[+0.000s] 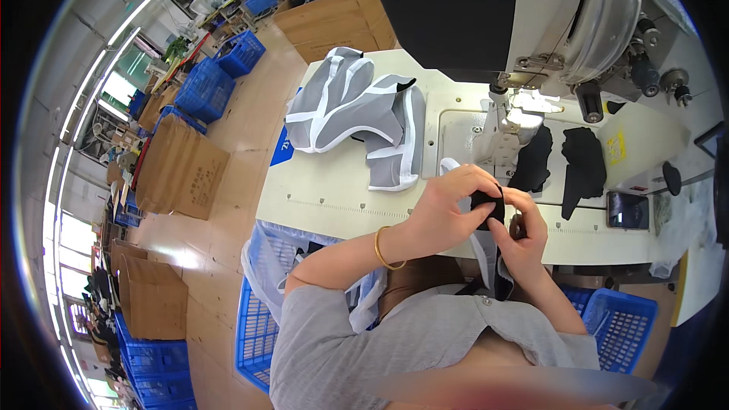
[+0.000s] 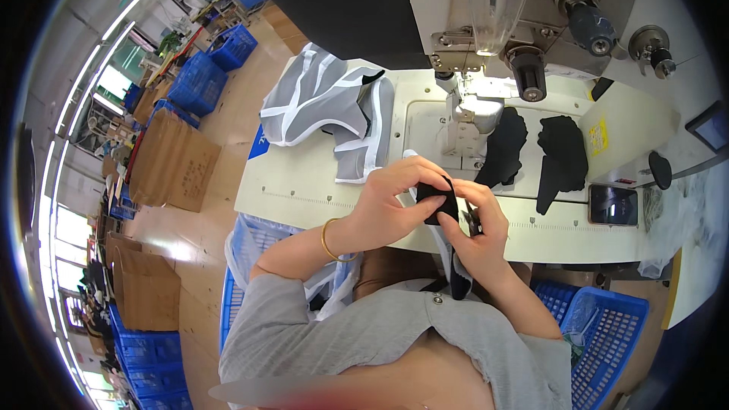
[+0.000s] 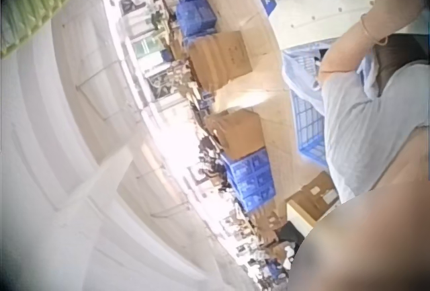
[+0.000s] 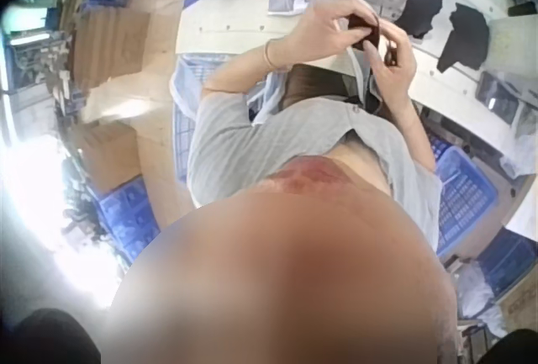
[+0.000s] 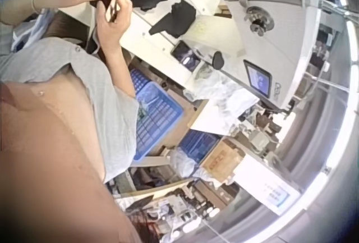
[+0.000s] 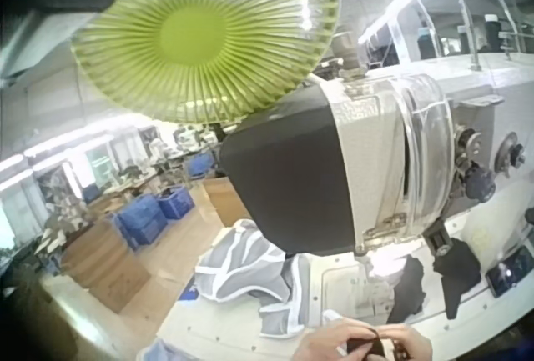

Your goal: Stitching various components of a shoe upper using a sewing machine in a workshop environment.

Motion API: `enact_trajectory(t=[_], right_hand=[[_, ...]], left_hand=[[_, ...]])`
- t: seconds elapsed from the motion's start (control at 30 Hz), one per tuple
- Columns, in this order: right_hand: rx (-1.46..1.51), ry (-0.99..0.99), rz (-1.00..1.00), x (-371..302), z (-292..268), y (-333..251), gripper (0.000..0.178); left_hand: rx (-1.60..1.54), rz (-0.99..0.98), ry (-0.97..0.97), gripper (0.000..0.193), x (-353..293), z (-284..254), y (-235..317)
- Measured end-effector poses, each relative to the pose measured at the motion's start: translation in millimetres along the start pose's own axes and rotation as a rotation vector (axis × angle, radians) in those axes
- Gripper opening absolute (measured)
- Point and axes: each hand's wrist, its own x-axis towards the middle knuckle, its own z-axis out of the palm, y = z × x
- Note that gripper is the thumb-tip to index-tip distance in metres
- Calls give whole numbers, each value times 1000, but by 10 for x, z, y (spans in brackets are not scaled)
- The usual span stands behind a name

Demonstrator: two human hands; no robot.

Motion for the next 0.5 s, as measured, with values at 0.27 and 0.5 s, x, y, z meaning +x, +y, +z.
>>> enact_trajectory(t=[0.27,0.5], right_hand=[[96,-185,41,41,-63,238,43],[269,-125,179,90,34,143,23]], left_hand=[[-240,-136,27,22,-80,29,-73],[-192,-208,23,28,-106,69,-38]])
